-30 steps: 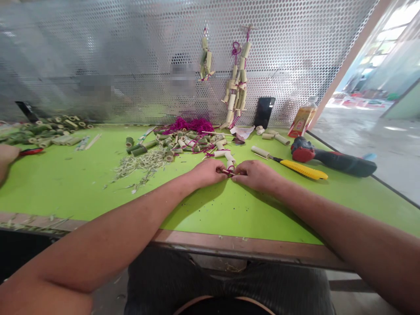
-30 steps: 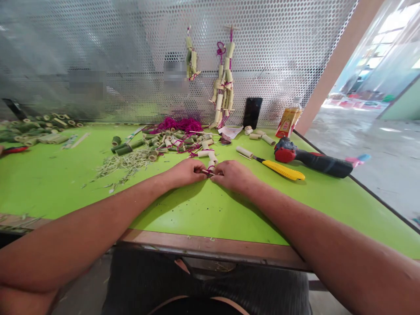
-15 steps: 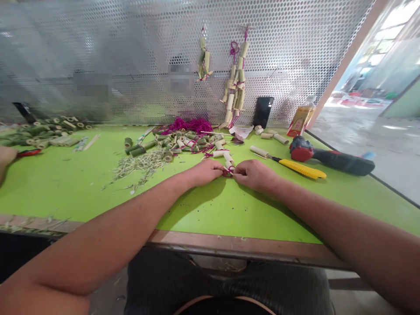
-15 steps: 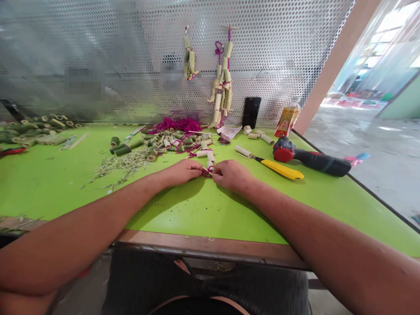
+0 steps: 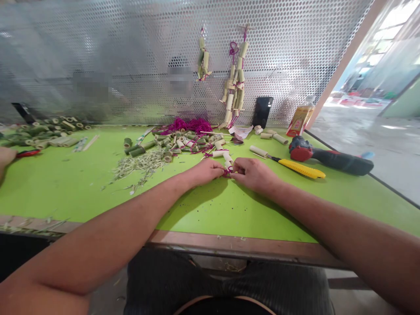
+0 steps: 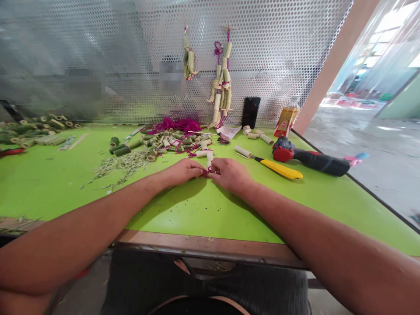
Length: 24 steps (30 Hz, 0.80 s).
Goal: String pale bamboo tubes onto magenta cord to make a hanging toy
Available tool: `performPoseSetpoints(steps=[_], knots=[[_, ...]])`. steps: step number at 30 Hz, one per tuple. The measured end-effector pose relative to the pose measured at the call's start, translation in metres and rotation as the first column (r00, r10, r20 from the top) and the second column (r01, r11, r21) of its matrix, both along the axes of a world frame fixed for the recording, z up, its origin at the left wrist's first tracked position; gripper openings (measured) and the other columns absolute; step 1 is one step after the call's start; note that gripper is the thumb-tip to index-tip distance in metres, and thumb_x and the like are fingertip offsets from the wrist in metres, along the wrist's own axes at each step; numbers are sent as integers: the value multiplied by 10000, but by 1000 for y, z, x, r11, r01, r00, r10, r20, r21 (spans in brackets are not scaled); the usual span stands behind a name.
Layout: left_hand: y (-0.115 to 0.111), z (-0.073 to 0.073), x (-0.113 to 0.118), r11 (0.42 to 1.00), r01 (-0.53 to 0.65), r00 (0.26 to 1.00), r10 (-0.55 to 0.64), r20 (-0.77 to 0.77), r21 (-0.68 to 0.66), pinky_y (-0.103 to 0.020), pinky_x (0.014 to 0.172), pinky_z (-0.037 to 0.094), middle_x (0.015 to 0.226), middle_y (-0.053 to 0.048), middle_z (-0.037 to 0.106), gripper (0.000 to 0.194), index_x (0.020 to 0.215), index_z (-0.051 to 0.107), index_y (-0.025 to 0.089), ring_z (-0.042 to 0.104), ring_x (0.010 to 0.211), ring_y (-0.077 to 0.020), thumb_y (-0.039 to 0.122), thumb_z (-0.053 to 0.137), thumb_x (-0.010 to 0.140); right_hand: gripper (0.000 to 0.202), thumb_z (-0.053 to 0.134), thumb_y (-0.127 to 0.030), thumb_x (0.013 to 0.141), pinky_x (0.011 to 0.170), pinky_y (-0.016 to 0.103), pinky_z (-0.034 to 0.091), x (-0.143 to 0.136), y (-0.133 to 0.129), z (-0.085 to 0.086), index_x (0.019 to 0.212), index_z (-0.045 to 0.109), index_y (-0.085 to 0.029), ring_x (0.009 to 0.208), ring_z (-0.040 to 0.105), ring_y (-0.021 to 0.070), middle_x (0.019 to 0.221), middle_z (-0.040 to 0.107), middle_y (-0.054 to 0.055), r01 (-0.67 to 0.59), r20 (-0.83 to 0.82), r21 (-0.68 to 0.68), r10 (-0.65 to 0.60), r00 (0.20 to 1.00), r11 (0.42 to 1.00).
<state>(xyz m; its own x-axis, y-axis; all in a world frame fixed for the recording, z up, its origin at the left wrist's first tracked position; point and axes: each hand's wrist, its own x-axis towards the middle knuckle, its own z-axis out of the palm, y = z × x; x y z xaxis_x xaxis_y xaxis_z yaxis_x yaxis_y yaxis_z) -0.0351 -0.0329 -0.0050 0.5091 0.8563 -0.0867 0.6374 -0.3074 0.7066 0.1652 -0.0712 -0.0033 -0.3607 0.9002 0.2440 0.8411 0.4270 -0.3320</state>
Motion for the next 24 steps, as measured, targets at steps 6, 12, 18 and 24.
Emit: performPoseSetpoints(steps=[6, 12, 18, 24], knots=[[1, -3, -1, 1000, -11, 998, 12, 63, -24, -286, 507, 239, 526, 35, 417, 244, 587, 534, 183, 341, 508, -110, 338, 556, 774, 179, 574, -236, 928, 770, 283, 414, -6, -3, -2, 956, 747, -203, 883, 630, 191, 983, 734, 73, -163, 56, 58, 160, 986, 985], [1, -1, 2, 996, -80, 989, 83, 124, -34, -292, 517, 268, 508, 20, 461, 257, 564, 570, 177, 372, 517, -114, 348, 598, 754, 236, 524, -250, 969, 787, 290, 414, -9, -1, -3, 1006, 751, -198, 911, 635, 199, 1036, 741, 86, -178, 158, 62, 166, 973, 982], [-1, 0, 3, 997, -68, 992, 72, 103, -37, -294, 494, 267, 486, 14, 445, 249, 540, 559, 182, 366, 498, -115, 312, 582, 751, 273, 477, -252, 990, 715, 307, 382, -13, -3, -1, 972, 736, -168, 838, 625, 201, 968, 728, 103, -214, 272, 106, 178, 946, 971], [-1, 4, 4, 997, -48, 996, 53, 73, -62, -299, 534, 313, 553, -9, 530, 232, 542, 568, 179, 419, 541, -125, 294, 552, 743, 276, 470, -262, 966, 647, 315, 331, -15, -3, -1, 908, 723, -170, 753, 590, 188, 913, 728, 100, -199, 331, 134, 146, 932, 971]])
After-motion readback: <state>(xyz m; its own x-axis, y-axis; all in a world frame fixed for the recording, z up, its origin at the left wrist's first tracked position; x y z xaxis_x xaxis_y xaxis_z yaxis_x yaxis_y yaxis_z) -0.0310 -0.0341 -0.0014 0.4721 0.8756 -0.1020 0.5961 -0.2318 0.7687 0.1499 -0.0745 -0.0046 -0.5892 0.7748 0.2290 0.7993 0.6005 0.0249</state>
